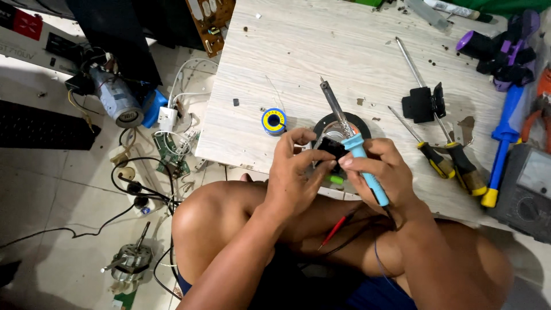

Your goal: Soldering wires to internal components and reassembling a flashlight to test its function.

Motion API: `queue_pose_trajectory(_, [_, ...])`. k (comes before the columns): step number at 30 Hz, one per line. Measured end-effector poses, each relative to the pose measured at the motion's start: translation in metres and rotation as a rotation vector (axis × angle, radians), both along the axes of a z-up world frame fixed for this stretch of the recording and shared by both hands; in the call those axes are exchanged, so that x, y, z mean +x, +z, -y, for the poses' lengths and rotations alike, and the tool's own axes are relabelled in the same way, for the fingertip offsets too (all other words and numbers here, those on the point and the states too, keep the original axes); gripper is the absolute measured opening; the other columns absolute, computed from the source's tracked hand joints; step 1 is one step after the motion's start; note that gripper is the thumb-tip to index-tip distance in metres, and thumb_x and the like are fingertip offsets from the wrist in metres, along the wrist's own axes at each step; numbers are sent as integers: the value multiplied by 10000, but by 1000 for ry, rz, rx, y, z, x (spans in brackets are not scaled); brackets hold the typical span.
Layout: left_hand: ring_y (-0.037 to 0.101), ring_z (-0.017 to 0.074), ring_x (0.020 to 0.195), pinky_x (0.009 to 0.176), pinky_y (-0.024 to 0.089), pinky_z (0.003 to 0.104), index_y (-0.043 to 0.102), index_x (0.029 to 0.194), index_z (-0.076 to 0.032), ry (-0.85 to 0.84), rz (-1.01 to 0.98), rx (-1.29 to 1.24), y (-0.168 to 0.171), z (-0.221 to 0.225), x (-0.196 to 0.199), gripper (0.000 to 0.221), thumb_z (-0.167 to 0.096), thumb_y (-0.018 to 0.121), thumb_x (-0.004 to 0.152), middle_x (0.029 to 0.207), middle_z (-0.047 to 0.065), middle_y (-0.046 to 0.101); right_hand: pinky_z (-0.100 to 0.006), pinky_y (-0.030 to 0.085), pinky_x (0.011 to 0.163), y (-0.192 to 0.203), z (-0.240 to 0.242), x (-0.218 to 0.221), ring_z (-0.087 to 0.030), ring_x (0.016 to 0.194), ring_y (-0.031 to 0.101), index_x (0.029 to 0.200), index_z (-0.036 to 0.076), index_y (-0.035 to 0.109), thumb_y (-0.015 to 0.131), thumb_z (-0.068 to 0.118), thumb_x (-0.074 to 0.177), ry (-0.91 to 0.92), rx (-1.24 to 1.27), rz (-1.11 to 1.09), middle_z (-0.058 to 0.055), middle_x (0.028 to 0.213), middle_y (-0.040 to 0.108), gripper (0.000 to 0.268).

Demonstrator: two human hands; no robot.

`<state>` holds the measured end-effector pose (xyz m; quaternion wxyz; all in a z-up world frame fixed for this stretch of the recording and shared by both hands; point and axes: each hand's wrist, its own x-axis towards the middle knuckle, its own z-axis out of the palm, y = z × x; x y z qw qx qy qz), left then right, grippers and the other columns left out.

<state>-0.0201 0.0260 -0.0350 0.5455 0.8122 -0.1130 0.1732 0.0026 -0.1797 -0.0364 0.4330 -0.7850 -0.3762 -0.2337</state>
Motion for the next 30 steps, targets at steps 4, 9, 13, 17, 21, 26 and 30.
queue_pose_trajectory(4, [631, 276, 1077, 914, 555, 392, 747, 962, -242, -5, 19, -10, -3, 1, 0, 108, -189, 808, 891, 1186, 53, 553, -422, 581, 775, 1, -2, 0, -328, 919, 662, 1109, 81, 735, 717, -64, 859, -9, -18, 12, -155, 1052, 649, 289])
queue_pose_trajectory(9, [667, 253, 1007, 872, 594, 355, 721, 923, -170, 81, 124, 30, 0, 6, 0, 111, -144, 812, 864, 1134, 58, 590, -432, 575, 807, 1, 5, -1, -341, 986, 675, 1100, 115, 675, 802, 9, 847, -63, -9, -7, -150, 1109, 643, 302])
queue_pose_trajectory(13, [699, 187, 920, 790, 632, 293, 713, 876, -131, 171, 220, 100, 3, 9, 1, 125, -114, 827, 828, 1093, 30, 613, -396, 590, 835, 3, 2, -1, -305, 975, 686, 1078, 76, 698, 827, 39, 876, -190, 1, 45, -146, 1097, 671, 243])
queue_pose_trajectory(17, [727, 185, 867, 729, 662, 275, 718, 871, -99, 238, 238, 174, 12, 11, -1, 122, -91, 829, 820, 1082, 40, 610, -401, 616, 827, 3, 3, 0, -299, 973, 705, 1082, 69, 688, 835, 17, 855, -188, 5, 36, -125, 1085, 668, 276])
queue_pose_trajectory(21, [747, 199, 841, 697, 666, 266, 736, 868, -85, 253, 259, 162, 9, 13, 2, 113, -90, 839, 822, 1064, 59, 603, -417, 621, 817, 6, 0, -1, -295, 966, 719, 1097, 69, 670, 804, -14, 875, -192, 24, 7, -121, 1087, 654, 272])
queue_pose_trajectory(26, [737, 169, 812, 691, 663, 217, 750, 888, -116, 267, 280, 203, 12, 16, 8, 73, -119, 808, 844, 1063, 47, 606, -410, 615, 826, 11, -2, -2, -317, 946, 702, 1079, 49, 693, 803, -21, 867, -222, 0, 48, -137, 1055, 668, 249])
queue_pose_trajectory(30, [736, 186, 804, 679, 660, 233, 752, 884, -116, 251, 279, 211, 8, 18, 8, 85, -111, 816, 829, 1061, 55, 612, -429, 619, 808, 13, -1, -3, -326, 948, 693, 1088, 56, 689, 796, -22, 867, -229, 16, 35, -124, 1054, 667, 258])
